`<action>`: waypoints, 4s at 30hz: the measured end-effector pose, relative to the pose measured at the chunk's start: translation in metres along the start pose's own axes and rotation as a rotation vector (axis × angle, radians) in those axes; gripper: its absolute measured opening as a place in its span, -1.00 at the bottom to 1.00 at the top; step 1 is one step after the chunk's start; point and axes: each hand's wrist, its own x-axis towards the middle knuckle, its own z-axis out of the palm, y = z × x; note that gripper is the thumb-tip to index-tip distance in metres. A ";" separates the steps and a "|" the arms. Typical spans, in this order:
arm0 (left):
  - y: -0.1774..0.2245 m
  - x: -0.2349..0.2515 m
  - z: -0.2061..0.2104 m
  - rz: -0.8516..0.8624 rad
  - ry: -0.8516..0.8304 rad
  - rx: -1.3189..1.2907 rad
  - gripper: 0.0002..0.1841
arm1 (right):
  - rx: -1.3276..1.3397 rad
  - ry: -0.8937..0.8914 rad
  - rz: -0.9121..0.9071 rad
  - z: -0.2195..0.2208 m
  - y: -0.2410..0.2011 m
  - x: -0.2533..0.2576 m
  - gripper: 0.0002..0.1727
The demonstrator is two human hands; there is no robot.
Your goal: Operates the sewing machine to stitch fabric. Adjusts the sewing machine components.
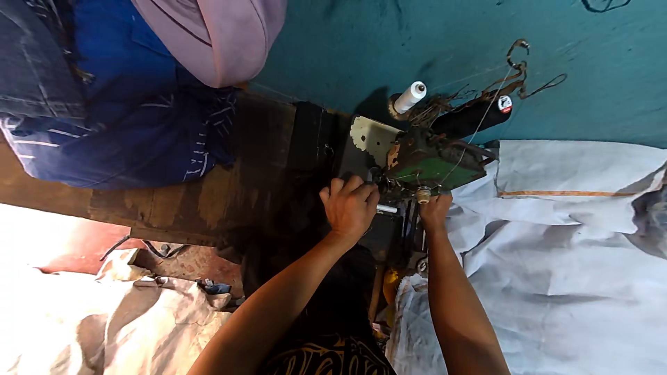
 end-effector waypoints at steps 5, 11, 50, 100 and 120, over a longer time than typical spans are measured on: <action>0.000 0.000 0.000 0.027 0.001 0.016 -0.87 | -0.007 -0.012 0.023 0.000 -0.001 0.000 -0.52; 0.003 0.001 0.001 0.000 0.007 0.027 -0.88 | 0.023 -0.037 0.053 -0.001 -0.001 0.001 -0.53; -0.011 0.175 -0.009 0.624 -1.290 0.092 -0.80 | 0.459 0.053 -0.059 0.012 -0.093 -0.096 -0.71; -0.011 0.165 -0.008 0.656 -1.206 0.090 -0.59 | 0.245 0.205 -0.165 0.025 -0.125 -0.079 -0.65; -0.049 0.186 -0.022 0.698 -0.856 -0.005 -0.75 | 0.735 0.049 0.117 0.022 -0.145 -0.100 -0.77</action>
